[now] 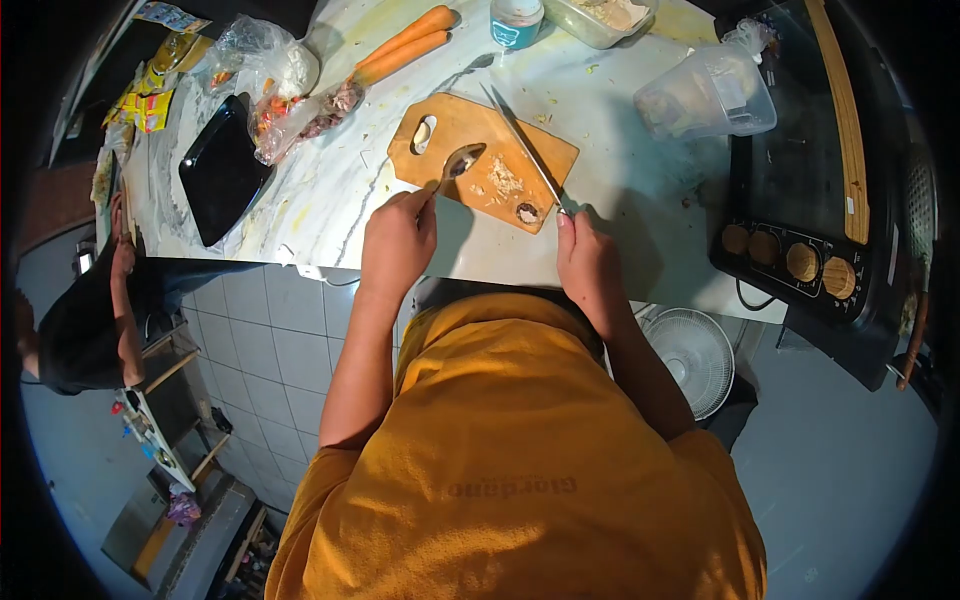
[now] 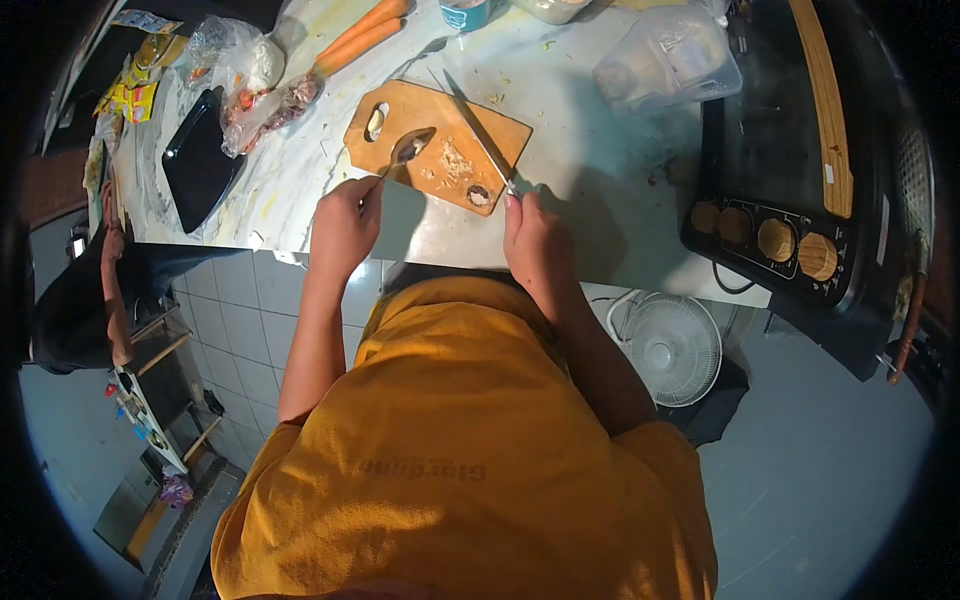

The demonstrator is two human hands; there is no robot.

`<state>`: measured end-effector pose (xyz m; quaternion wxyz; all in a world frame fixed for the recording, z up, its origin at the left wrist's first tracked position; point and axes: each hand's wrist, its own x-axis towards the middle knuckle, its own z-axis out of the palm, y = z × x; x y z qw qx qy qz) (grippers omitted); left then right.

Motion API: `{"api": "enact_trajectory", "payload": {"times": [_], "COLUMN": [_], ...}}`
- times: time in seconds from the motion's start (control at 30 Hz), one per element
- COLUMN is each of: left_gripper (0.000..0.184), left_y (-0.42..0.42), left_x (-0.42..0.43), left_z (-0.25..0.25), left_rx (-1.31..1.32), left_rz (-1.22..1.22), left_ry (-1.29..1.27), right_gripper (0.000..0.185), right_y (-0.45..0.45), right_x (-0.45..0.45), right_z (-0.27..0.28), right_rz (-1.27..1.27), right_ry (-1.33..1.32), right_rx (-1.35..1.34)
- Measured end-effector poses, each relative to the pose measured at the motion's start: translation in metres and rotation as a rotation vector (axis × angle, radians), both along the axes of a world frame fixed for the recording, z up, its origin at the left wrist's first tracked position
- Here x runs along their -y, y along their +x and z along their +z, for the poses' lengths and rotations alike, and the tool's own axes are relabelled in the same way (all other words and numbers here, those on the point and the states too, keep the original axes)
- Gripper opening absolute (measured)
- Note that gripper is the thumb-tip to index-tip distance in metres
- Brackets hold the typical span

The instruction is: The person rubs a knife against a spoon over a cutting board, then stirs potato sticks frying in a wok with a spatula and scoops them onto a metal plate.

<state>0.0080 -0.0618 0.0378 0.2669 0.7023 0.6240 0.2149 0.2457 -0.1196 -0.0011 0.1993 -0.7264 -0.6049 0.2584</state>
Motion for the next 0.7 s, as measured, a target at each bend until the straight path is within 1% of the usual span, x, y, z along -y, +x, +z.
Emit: {"api": "enact_trajectory", "payload": {"times": [0.07,0.13,0.17,0.23,0.37,0.47,0.53,0.6,0.67,0.7], "left_gripper": [0.015,0.014,0.014,0.014,0.014,0.016,0.017,0.019,0.019,0.020], "left_y": [0.000,0.004,0.006,0.011,0.014,0.004,-0.004,-0.006,-0.007,-0.008], "left_x": [-0.006,-0.009,-0.009,-0.006,-0.005,-0.005,-0.004,-0.003,-0.003,-0.003], "left_z": [0.001,0.002,0.001,-0.001,0.006,0.015,0.027,0.041,0.051,0.051], "left_rx": [-0.036,-0.027,-0.028,-0.032,-0.033,-0.020,-0.175,-0.211,-0.336,-0.347], "left_rz": [-0.006,-0.076,-0.079,-0.163,-0.128,-0.069,-0.084,-0.057,-0.032,-0.029], "left_ry": [0.018,-0.022,-0.021,-0.015,-0.062,-0.071,-0.084,-0.121,-0.238,-0.258], "right_gripper": [0.028,0.028,0.027,0.027,0.026,0.026,0.026,0.025,0.026,0.026], "right_y": [-0.001,-0.003,-0.005,-0.008,-0.008,-0.002,0.001,0.003,0.003,0.003], "right_x": [0.003,0.006,0.006,0.007,0.007,0.006,0.004,0.003,0.003,0.005], "right_z": [0.000,0.000,0.000,0.000,0.004,0.007,0.005,0.003,0.000,0.000], "right_rz": [-0.027,-0.015,-0.003,-0.003,0.004,-0.019,-0.031,-0.043,-0.016,-0.016], "right_ry": [-0.010,-0.011,-0.010,0.006,0.046,0.027,0.027,0.025,0.035,0.034], "right_rx": [0.004,-0.013,-0.028,-0.051,-0.062,-0.064,-0.054,-0.045,-0.011,-0.014]}}
